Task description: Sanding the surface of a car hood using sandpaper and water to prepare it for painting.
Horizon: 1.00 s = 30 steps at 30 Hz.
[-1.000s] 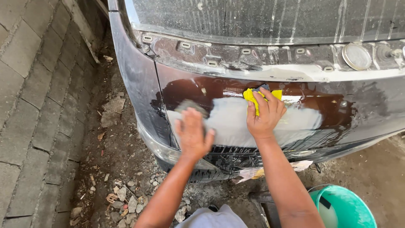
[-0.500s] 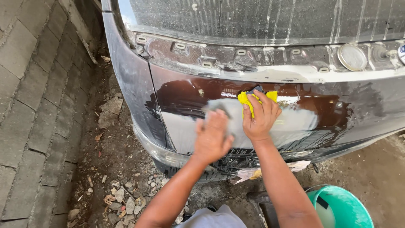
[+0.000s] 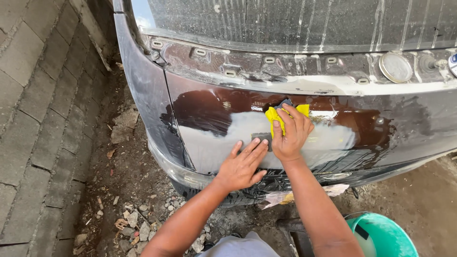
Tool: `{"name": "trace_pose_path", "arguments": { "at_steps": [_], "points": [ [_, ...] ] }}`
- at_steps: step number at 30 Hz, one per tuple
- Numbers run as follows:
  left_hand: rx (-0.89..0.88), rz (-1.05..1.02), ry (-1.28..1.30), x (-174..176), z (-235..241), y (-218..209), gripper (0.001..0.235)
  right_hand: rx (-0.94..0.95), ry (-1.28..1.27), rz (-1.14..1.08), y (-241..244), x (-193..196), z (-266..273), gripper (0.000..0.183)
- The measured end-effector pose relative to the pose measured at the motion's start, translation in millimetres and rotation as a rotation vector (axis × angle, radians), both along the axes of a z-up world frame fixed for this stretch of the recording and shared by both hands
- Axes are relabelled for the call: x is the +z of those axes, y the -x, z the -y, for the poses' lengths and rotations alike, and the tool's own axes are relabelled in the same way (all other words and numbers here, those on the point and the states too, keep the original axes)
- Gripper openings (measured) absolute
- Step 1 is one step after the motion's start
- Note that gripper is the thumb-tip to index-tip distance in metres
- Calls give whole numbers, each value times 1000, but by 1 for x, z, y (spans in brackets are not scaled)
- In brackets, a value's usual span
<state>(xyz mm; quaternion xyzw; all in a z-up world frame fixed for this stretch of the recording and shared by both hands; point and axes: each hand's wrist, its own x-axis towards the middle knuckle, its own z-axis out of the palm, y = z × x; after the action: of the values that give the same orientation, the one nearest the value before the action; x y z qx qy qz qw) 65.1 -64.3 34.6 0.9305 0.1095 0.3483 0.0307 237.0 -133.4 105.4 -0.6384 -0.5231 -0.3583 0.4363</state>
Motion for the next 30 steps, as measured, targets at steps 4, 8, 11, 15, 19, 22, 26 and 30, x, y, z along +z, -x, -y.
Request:
{"name": "trace_pose_path", "arguments": {
  "at_steps": [4,8,11,15,19,22,26,30],
  "points": [
    [33,-4,-122,15,-27,8,67,7,6,2,-1,-1,2,25],
    [286,150,-31,33,-21,-1,69,4,34,12,0,5,3,26],
    [218,49,-26,12,-2,-10,71,11,77,27,-6,15,7,27],
    [56,-124,-187,0,-13,-5,67,15,123,59,-31,23,13,30],
    [220,-25,-275,28,-25,-3,62,-23,91,72,-35,20,14,31],
    [265,-10,-138,20,-12,-9,67,-44,58,88,-34,18,13,31],
    [13,-155,-139,7,-11,-9,72,-60,49,113,-35,15,15,31],
    [101,-107,-191,48,-42,-2,70,-63,34,120,-33,14,12,29]
  ]
}}
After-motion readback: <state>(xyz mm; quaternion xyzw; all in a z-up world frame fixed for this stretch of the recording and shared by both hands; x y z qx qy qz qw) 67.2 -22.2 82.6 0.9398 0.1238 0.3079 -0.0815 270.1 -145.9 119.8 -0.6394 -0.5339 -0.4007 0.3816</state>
